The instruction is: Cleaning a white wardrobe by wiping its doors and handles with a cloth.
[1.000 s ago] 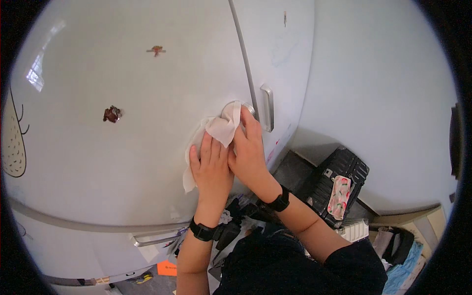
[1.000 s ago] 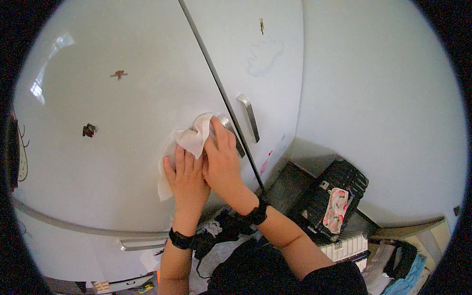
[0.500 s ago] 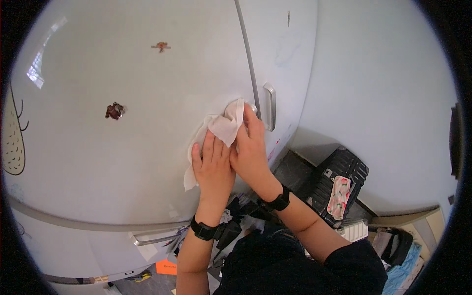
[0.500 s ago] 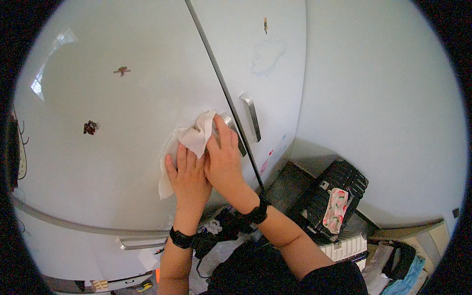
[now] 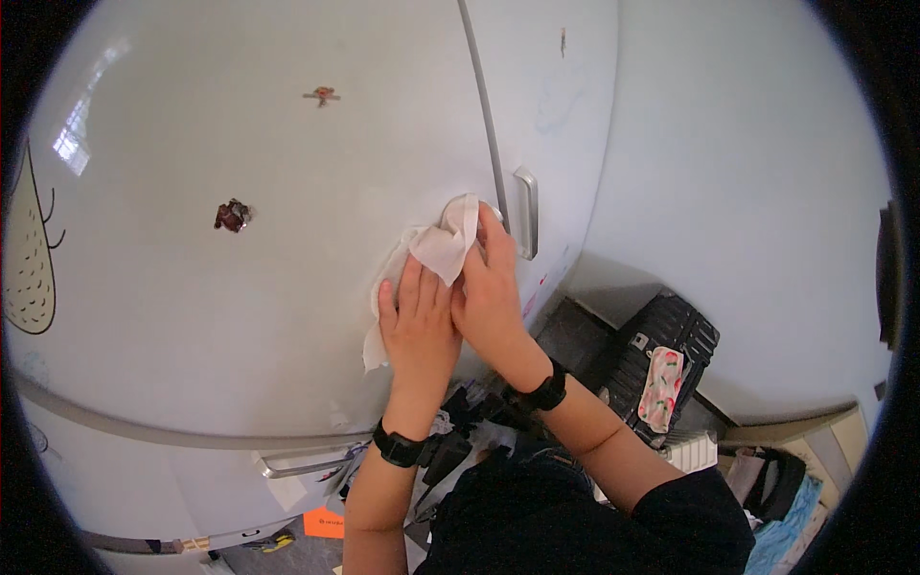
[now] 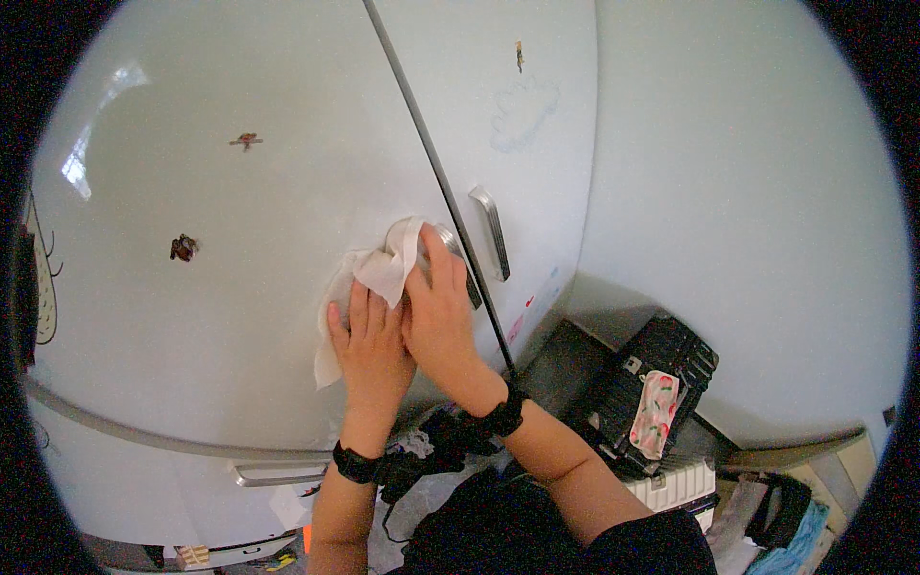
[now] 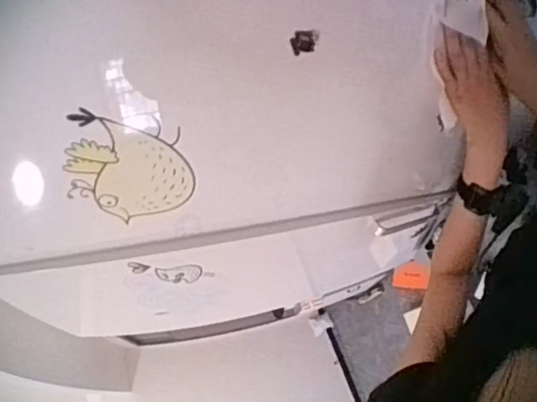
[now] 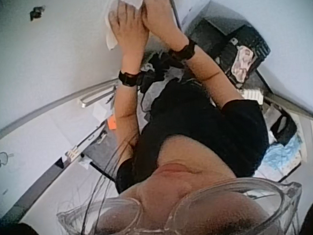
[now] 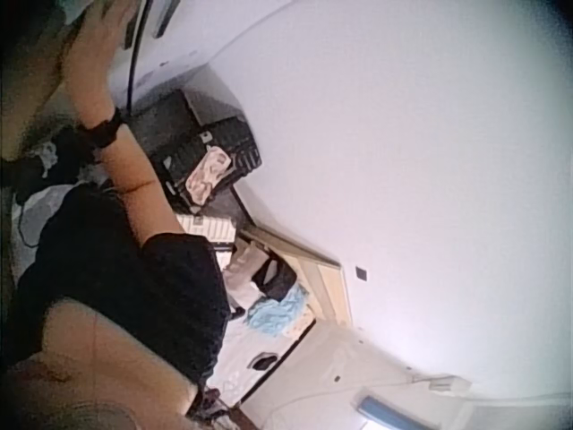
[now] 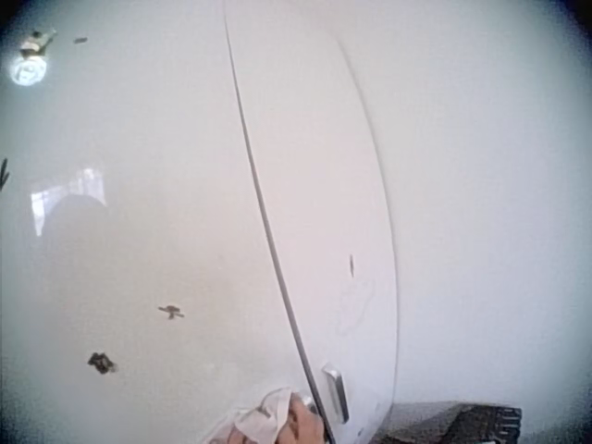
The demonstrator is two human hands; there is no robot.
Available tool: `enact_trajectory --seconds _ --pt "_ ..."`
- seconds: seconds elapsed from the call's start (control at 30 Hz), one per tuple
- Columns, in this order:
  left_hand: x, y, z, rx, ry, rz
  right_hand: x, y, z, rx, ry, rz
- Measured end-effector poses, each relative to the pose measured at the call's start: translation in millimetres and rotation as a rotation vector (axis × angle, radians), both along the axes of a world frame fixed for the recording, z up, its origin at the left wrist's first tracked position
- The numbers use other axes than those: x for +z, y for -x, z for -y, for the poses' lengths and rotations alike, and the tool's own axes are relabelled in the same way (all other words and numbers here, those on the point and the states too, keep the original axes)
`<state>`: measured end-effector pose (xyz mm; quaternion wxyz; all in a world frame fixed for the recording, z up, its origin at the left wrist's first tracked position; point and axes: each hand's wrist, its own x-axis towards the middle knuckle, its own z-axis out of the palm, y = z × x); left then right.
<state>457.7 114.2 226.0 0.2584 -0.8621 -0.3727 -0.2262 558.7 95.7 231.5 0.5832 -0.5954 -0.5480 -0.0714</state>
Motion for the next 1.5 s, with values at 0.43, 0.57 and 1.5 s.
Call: enact_trajectory --seconds 0.43,0.57,1.5 --pt "-33.5 14.5 7.5 0.007 0.100 -0.026 -28.3 14.5 15.5 0.032 0.104 0.000" --pt "-50.5 26.5 15.2 0.019 0.150 -0.059 -46.9 25.2 22.5 0.065 0.142 -0.018" --pt "-75.8 149.2 72.0 0.284 0.181 0.070 -67.5 140.0 60.2 0.281 0.197 0.240"
